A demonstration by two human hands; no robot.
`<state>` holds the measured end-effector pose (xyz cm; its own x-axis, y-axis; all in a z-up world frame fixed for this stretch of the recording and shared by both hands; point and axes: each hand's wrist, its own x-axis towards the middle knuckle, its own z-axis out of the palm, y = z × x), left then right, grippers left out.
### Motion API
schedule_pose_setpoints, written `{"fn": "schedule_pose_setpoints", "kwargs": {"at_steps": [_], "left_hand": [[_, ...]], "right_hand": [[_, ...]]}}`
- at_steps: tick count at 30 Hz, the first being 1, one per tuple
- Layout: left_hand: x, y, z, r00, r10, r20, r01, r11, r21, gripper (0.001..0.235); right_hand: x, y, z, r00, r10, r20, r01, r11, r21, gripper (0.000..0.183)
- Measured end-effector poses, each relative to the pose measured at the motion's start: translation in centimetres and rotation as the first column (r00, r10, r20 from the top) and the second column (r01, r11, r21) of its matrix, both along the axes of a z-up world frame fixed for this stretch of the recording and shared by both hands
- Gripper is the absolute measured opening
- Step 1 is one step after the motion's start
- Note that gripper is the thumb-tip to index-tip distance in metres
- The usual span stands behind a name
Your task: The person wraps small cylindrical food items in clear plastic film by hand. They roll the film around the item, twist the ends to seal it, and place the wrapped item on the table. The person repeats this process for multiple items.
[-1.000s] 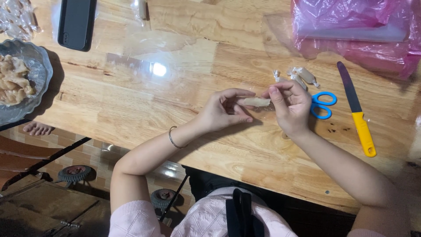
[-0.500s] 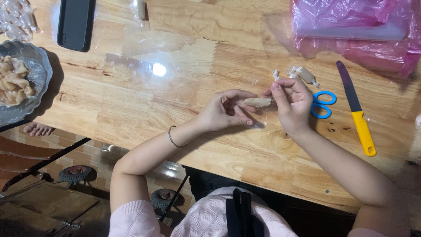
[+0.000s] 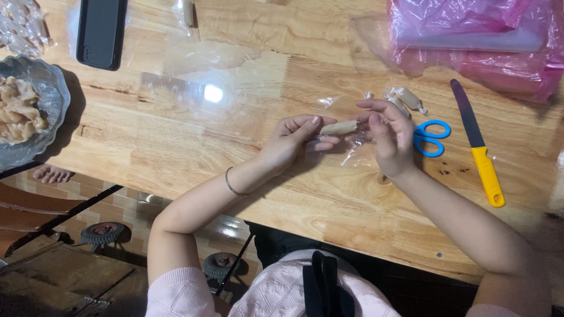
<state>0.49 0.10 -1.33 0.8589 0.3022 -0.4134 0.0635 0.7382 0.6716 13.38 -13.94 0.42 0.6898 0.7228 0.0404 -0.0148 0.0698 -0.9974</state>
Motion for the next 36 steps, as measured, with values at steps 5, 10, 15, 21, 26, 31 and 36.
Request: {"fn": "schedule_pose_setpoints", "kwargs": {"at_steps": [5, 10, 15, 21, 26, 31, 36], "left_hand": [[0.2, 0.2, 0.5, 0.995, 0.085, 0.050, -0.086, 0.996, 0.019, 0.035], [0.2, 0.3, 1.7, 0.994, 0.089, 0.063, -0.090, 0.996, 0.019, 0.036], [0.2, 0.5, 0.8, 0.995, 0.071, 0.074, -0.070, 0.997, -0.007, 0.037], [0.4, 0.2, -0.9, 0.975, 0.180, 0.130, -0.176, 0.983, -0.042, 0.032], [0.3, 0.2, -1.1, 0.957, 0.138, 0.256, -0.093, 0.979, -0.182, 0.037], [0.2, 0.1, -0.7, 0.958, 0.124, 0.258, -0.065, 0.972, -0.227, 0.038], [-0.4, 1.0, 0.9, 0.930, 0.093, 0.357, 0.017, 0.956, -0.294, 0.034]], "right_hand": [[0.7, -0.2, -2.0, 0.994, 0.084, -0.071, -0.076, 0.991, 0.111, 0.047], [0.3, 0.0, -1.2, 0.995, 0.098, 0.006, -0.098, 0.988, 0.122, 0.059], [-0.1, -0.1, -1.2, 0.994, 0.107, 0.019, -0.109, 0.983, 0.150, 0.057], [-0.6, 0.1, -1.8, 0.997, 0.062, 0.045, -0.069, 0.980, 0.186, 0.049], [-0.4, 0.0, -2.3, 0.998, 0.063, 0.018, -0.065, 0.980, 0.187, 0.047], [0.1, -0.2, -0.7, 0.992, 0.008, 0.126, -0.030, 0.985, 0.173, 0.045], [3.7, -4.8, 6.9, 0.526, 0.005, 0.850, 0.172, 0.979, -0.112, 0.029]]}}
